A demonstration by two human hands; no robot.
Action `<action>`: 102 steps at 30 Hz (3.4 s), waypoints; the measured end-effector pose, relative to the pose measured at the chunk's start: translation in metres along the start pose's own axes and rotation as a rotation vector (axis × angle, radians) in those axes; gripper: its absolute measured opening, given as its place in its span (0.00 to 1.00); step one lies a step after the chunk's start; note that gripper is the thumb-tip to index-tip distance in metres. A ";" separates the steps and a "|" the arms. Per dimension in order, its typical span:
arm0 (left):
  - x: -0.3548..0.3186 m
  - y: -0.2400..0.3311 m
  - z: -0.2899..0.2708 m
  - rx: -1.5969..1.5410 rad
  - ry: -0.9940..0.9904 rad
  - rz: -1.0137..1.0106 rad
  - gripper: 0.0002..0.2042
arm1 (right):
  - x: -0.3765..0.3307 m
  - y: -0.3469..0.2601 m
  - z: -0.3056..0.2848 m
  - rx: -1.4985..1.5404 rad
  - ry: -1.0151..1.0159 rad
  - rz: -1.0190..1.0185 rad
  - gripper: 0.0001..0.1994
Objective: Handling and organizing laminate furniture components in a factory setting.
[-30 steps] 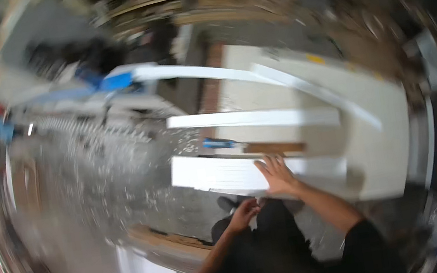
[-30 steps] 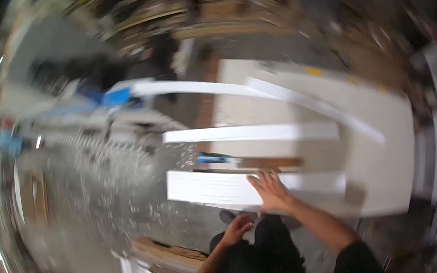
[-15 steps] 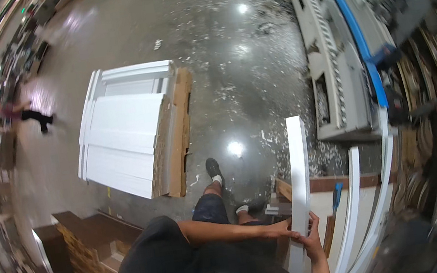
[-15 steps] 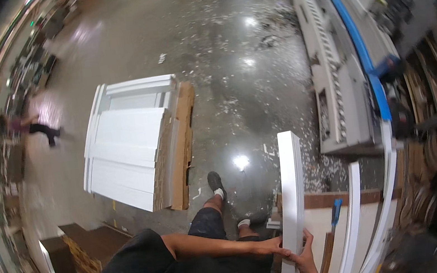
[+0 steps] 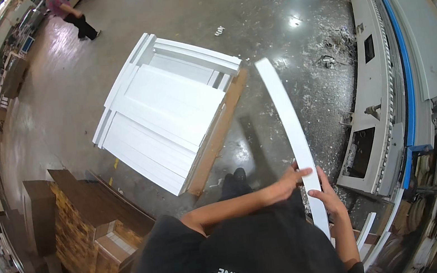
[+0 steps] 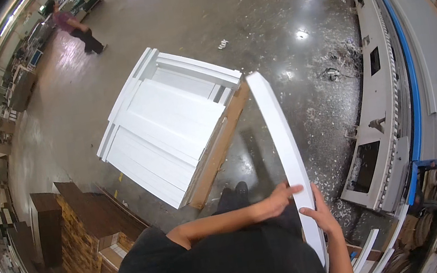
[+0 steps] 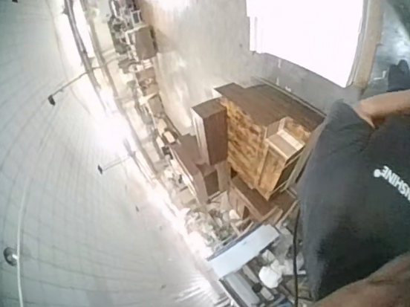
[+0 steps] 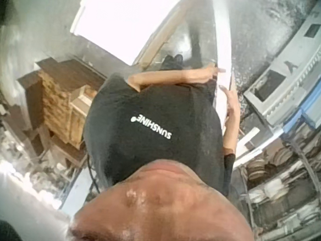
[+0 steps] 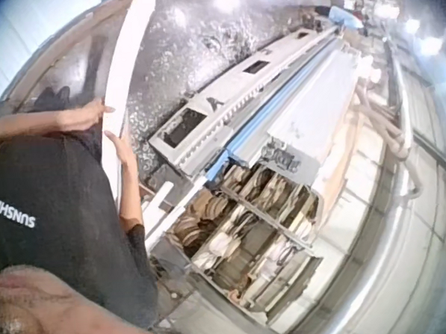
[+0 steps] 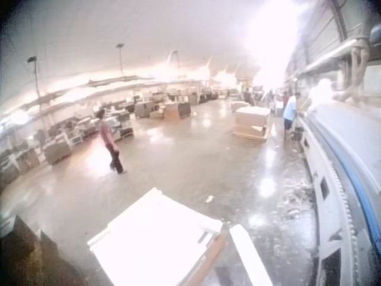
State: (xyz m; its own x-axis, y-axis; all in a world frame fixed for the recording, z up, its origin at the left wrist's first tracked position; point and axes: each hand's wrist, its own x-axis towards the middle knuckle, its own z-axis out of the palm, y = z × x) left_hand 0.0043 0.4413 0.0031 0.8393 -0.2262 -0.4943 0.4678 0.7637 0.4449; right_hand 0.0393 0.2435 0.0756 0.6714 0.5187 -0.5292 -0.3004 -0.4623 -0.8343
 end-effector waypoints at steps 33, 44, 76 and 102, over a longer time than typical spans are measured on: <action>0.432 0.319 -0.456 -0.694 0.780 0.409 0.34 | 0.675 0.095 -0.123 0.407 -0.166 0.482 0.62; 0.429 0.331 -0.515 -0.773 0.910 0.387 0.33 | 0.728 0.123 -0.057 0.408 -0.156 0.566 0.61; 0.385 0.577 -0.752 2.111 0.086 -1.106 0.40 | 0.795 0.181 0.202 0.823 -0.125 0.520 0.61; 0.376 0.602 -0.807 2.054 0.191 -1.116 0.44 | 0.821 0.168 0.260 0.829 -0.158 0.473 0.71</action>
State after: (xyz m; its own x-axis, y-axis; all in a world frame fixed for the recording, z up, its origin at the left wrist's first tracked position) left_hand 0.3783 1.3043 -0.5179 0.1925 0.1595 -0.9682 0.2203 -0.9685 -0.1158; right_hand 0.3636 0.7789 -0.5389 0.2778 0.5282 -0.8024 -0.9394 -0.0254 -0.3420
